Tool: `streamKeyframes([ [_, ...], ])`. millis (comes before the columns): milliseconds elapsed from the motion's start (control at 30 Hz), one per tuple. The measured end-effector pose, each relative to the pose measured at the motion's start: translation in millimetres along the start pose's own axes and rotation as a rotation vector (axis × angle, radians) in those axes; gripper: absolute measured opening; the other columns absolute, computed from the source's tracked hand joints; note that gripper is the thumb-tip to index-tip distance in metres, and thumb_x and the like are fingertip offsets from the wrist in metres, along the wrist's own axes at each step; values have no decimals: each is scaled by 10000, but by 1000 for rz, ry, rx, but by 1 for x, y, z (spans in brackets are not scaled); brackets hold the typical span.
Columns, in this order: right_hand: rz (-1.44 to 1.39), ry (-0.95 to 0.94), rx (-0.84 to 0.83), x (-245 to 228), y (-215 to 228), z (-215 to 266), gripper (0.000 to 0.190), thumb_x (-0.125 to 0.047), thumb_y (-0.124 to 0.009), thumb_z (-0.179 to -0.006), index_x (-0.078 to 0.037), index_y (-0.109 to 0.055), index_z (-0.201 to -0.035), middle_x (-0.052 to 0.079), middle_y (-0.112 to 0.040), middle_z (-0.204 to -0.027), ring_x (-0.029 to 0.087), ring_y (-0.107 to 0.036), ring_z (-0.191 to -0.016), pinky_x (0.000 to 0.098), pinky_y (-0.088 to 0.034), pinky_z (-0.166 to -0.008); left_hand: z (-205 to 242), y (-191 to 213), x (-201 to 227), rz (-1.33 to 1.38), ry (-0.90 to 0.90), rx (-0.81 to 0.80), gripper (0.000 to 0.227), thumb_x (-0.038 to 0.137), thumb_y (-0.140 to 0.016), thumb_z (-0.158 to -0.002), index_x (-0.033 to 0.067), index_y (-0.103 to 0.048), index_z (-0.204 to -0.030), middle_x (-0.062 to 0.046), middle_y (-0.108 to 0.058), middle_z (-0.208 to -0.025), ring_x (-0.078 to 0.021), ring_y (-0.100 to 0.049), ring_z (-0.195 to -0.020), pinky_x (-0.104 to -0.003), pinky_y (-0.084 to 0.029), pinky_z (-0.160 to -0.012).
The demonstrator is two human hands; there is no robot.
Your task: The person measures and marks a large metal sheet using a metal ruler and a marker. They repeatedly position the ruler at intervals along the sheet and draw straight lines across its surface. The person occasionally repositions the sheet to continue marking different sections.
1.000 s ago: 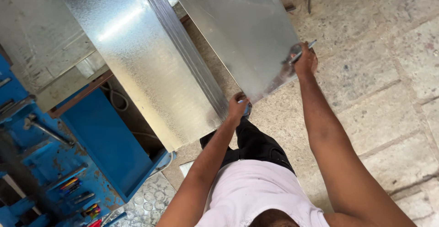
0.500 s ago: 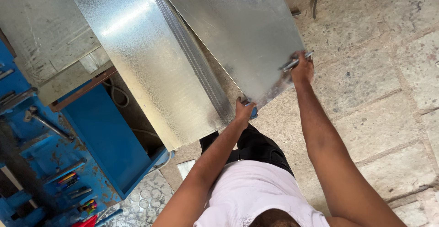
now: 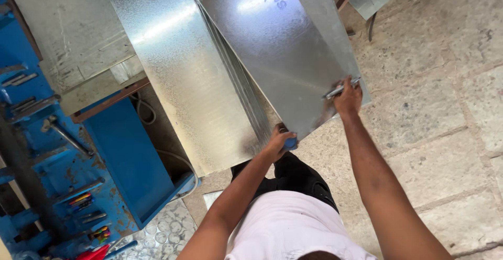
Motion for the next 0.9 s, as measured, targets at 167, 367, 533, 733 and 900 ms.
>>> streamKeyframes([
  [167, -80, 61, -149, -50, -13, 42, 508, -323, -615, -1031, -31, -540, -1440, 237, -657, -1271, 433, -562, -1237, 537, -418, -1104, 46, 70, 13, -7, -12, 99, 636, 22, -694, -806, 106, -430, -1378, -158, -639, -1167, -282, -725, -871, -408, -651, -702],
  [367, -141, 237, -175, -143, -13, 105, 609, -326, -672, -955, 51, -515, -1407, 187, -696, -1210, 436, -560, -1236, 580, -380, -1100, 92, 198, 34, -37, -60, 183, 652, 12, -688, -797, 20, -435, -1398, -234, -618, -1154, -305, -719, -845, -424, -660, -694],
  [533, -221, 286, -125, -197, -11, 140, 362, -253, -747, -910, -57, -655, -1201, 297, -597, -1403, 466, -507, -1322, 546, -404, -1095, 137, 304, 57, -141, 117, 169, 713, 31, -684, -807, 81, -415, -1465, -256, -607, -1226, -322, -735, -882, -428, -670, -707],
  [733, -263, 265, -157, -246, -14, 160, 314, -211, -723, -935, -49, -653, -1195, 281, -606, -1401, 488, -525, -1325, 540, -434, -1090, 149, 405, 70, -211, 59, 89, 681, 35, -674, -822, 49, -414, -1451, -266, -615, -1177, -327, -734, -822, -439, -647, -644],
  [900, -271, 279, -131, -295, -13, 180, 316, -225, -725, -946, -47, -644, -1194, 290, -615, -1372, 501, -527, -1308, 541, -464, -1066, 135, 475, 63, -365, 41, 252, 640, 23, -675, -806, 5, -464, -1410, -232, -681, -1020, -323, -718, -754, -470, -624, -623],
])
Point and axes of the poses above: each hand's wrist, its own z-axis away from the middle knuckle, its own y-axis out of the back of the hand, x = y × z, the point moved 6 cm from there along -z, towards the middle knuckle
